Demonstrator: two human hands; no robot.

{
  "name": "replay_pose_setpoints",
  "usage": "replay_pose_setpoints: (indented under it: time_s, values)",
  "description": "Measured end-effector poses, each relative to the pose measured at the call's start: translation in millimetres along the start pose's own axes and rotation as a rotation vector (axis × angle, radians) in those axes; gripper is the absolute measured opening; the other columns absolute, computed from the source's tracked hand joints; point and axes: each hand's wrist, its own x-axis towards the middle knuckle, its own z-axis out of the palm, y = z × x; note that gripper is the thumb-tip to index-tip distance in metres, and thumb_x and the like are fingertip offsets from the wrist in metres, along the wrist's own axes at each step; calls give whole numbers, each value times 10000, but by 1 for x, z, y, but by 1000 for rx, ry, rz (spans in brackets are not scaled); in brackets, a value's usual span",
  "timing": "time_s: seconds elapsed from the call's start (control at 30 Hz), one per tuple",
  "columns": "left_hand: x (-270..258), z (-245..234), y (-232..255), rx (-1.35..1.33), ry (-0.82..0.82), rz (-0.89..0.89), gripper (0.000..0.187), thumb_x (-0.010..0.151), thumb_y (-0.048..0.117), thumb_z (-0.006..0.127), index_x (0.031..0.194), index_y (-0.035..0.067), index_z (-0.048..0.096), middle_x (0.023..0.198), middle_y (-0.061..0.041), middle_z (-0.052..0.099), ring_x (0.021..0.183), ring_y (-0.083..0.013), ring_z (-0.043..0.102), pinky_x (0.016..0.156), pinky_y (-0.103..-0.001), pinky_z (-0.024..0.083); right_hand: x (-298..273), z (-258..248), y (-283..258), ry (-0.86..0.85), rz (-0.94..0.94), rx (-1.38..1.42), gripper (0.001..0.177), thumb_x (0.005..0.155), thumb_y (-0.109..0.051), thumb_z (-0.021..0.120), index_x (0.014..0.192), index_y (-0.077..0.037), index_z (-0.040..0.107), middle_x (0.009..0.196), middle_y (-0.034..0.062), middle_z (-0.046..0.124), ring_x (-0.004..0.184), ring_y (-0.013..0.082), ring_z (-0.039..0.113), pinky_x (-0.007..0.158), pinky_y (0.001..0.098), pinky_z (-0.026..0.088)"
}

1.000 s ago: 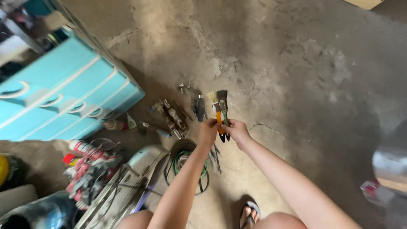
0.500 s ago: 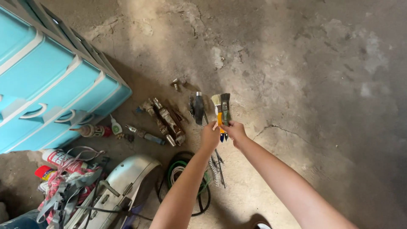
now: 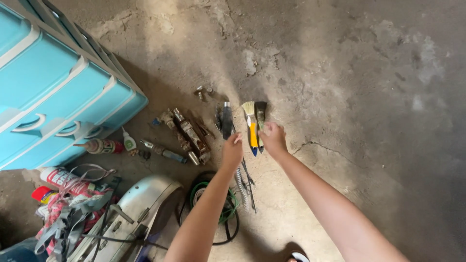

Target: Clean and organize various mechanical parts and fasteners on a metal workbench.

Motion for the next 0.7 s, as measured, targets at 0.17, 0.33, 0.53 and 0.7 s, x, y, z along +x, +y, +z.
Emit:
replay_pose_setpoints:
  time_s: [0.17, 0.33, 0.53, 0.7]
  values:
    - [-40, -29, 63, -317, -61, 35, 394, 1024, 149, 511, 1391, 43, 606, 1356, -88, 681, 1132, -188, 662, 971, -328, 528, -45, -79, -81, -72, -41, 543, 374, 942, -279, 697, 1251, -68, 675, 1183, 87, 708, 1082, 190, 661, 962, 348, 527]
    - [-125, -87, 217, -604, -48, 70, 397, 1042, 195, 512, 1407, 57, 582, 1350, -82, 682, 1149, -196, 652, 991, -355, 516, -119, -205, -214, -235, 91, 1081, 251, 1032, -244, 594, 1212, -81, 659, 1213, 42, 680, 1095, 154, 619, 961, 349, 504]
    - [-242, -176, 444, -966, -117, 216, 434, 1068, 257, 508, 1444, 42, 540, 1390, -133, 645, 1181, -265, 630, 1050, -401, 501, -200, -370, -392, -433, -20, 1370, 317, 1054, -321, 517, 1263, -103, 615, 1267, 76, 674, 1183, 219, 630, 1067, 396, 503]
    - [-342, -276, 627, -1102, -232, 328, 645, 1055, 513, 319, 1508, 77, 463, 1510, -104, 561, 1309, -292, 574, 1145, -446, 402, -270, -487, -535, -592, 12, 1616, 369, 1067, -409, 445, 1228, -132, 630, 1328, 79, 656, 1244, 267, 601, 1069, 436, 470]
